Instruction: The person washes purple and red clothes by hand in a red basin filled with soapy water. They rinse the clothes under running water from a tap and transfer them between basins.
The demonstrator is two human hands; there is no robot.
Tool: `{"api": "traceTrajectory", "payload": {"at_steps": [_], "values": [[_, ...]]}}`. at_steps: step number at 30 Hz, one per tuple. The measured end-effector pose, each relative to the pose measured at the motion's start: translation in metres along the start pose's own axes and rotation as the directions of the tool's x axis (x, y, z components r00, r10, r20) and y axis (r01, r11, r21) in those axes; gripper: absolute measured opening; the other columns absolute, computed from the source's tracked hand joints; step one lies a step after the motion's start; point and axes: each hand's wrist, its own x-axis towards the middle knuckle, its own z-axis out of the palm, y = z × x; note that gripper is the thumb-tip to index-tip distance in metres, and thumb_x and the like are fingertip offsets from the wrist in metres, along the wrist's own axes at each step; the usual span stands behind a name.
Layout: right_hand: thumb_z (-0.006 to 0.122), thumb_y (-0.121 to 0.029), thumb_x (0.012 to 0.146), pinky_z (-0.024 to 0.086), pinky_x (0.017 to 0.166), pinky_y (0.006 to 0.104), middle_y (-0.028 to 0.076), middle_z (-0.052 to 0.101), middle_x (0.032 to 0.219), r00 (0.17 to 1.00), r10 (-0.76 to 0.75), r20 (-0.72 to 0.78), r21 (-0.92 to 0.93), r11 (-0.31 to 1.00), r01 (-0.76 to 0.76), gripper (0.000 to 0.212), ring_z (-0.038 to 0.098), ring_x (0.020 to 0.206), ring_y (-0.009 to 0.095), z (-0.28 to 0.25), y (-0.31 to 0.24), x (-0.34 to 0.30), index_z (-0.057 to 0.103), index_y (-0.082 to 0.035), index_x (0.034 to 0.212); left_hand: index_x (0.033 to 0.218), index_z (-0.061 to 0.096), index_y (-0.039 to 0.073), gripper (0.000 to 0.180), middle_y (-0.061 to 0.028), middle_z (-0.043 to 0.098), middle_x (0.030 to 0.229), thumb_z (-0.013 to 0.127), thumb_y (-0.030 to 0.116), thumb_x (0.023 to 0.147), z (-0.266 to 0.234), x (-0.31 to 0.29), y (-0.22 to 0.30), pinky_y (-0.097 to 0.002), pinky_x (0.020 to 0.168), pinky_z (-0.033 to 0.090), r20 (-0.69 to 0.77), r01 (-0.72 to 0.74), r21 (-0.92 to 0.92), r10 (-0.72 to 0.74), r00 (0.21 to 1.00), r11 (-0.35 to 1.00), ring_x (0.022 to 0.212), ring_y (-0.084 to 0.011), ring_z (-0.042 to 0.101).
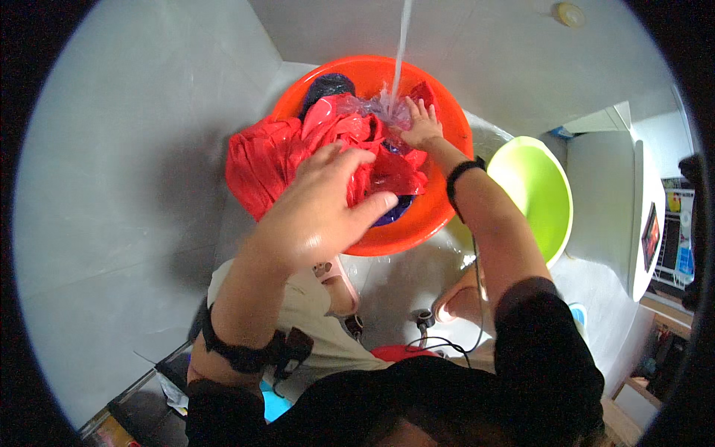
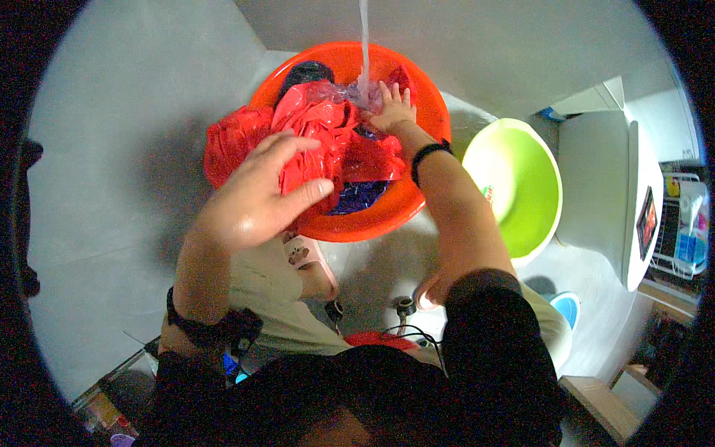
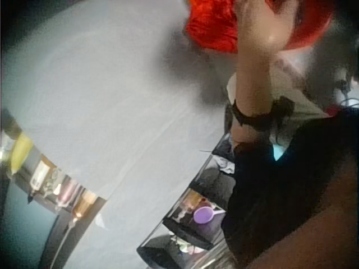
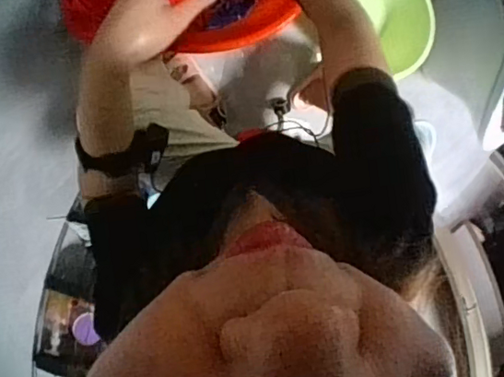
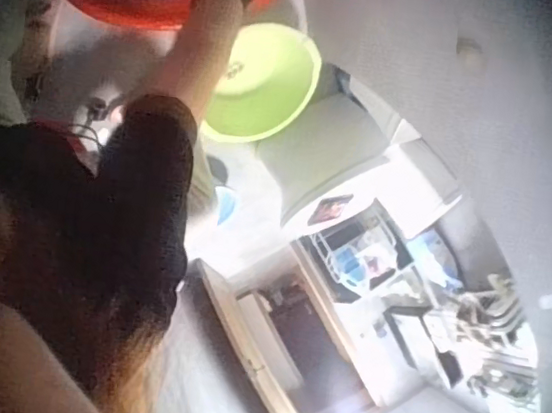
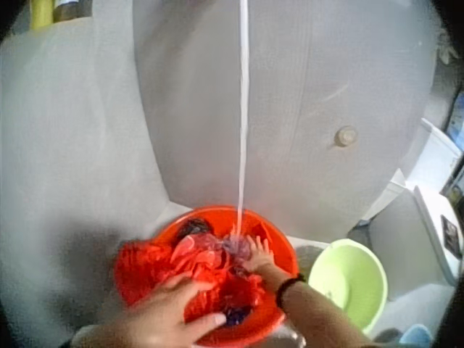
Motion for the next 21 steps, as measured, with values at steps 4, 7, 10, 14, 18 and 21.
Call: {"api": "traceTrajectory", "payload": {"at_steps": [4, 7, 10, 14, 18, 21], "values": [[0.053, -0.073, 0.079, 0.020, 0.114, 0.0506, 0.009, 0.019, 0.157, 0.964, 0.046, 0.263, 0.105, 0.992, -0.076, 0.097, 0.016, 0.145, 0.032, 0.053, 0.001, 0.022, 0.018, -0.019, 0.152, 0.126, 0.050, 0.000, 0.056, -0.0364, 0.043, 0.132, 0.067, 0.035, 0.085, 0.000, -0.008, -0.002, -0.0472, 0.107, 0.033, -0.042, -0.070, -0.042, 0.068, 0.997, 0.997, 0.128, -0.0477, 0.039], [0.045, -0.072, 0.084, 0.035, 0.106, 0.0444, 0.011, 0.047, 0.139, 0.754, -0.322, 0.572, 0.774, 0.517, -0.366, 0.083, 0.046, 0.124, 0.030, 0.102, 0.004, 0.011, 0.042, -0.011, 0.141, 0.125, 0.050, -0.001, 0.056, -0.0373, 0.043, 0.131, 0.067, 0.033, 0.085, -0.004, -0.006, -0.013, -0.0476, 0.106, 0.034, -0.046, -0.083, -0.127, 0.077, 0.996, 0.989, 0.126, -0.0486, 0.040], [0.040, -0.071, 0.087, 0.042, 0.100, 0.0432, 0.013, 0.057, 0.129, 0.523, -0.356, 0.774, 0.632, 0.383, -0.674, 0.079, 0.057, 0.114, 0.029, 0.131, 0.029, -0.017, 0.049, -0.009, 0.136, 0.124, 0.051, -0.001, 0.055, -0.0363, 0.046, 0.128, 0.068, 0.033, 0.084, -0.003, 0.001, -0.018, -0.0478, 0.104, 0.036, -0.100, -0.111, -0.039, 0.107, 0.989, 0.993, 0.123, -0.0487, 0.042], [0.032, -0.074, 0.085, 0.039, 0.104, 0.0448, 0.018, 0.048, 0.139, 0.527, -0.108, 0.843, 0.405, 0.772, -0.490, 0.088, 0.052, 0.122, 0.034, 0.142, 0.040, -0.037, 0.042, -0.006, 0.141, 0.122, 0.052, 0.000, 0.053, -0.0299, 0.050, 0.125, 0.067, 0.034, 0.085, 0.004, 0.006, -0.008, -0.0461, 0.102, 0.038, -0.070, -0.151, -0.101, 0.144, 0.987, 0.983, 0.121, -0.0453, 0.045], [0.039, -0.072, 0.084, 0.041, 0.102, 0.0457, 0.021, 0.051, 0.134, 0.730, 0.003, 0.683, 0.226, 0.950, -0.215, 0.088, 0.052, 0.121, 0.039, 0.129, 0.021, -0.056, 0.040, -0.005, 0.140, 0.122, 0.052, 0.000, 0.051, -0.0257, 0.051, 0.125, 0.067, 0.032, 0.086, 0.005, 0.007, -0.003, -0.0438, 0.103, 0.038, -0.018, -0.135, -0.071, 0.134, 0.991, 0.988, 0.121, -0.0403, 0.047], [0.055, -0.060, 0.082, 0.042, 0.100, 0.0468, 0.025, 0.049, 0.133, 0.902, 0.166, 0.398, 0.189, 0.948, -0.258, 0.085, 0.046, 0.124, 0.046, 0.113, 0.007, -0.071, 0.034, -0.003, 0.140, 0.121, 0.053, -0.001, 0.049, -0.0201, 0.054, 0.123, 0.069, 0.028, 0.085, 0.006, 0.001, -0.002, -0.0402, 0.103, 0.038, -0.023, -0.127, -0.067, 0.126, 0.992, 0.990, 0.120, -0.0338, 0.050]]}}
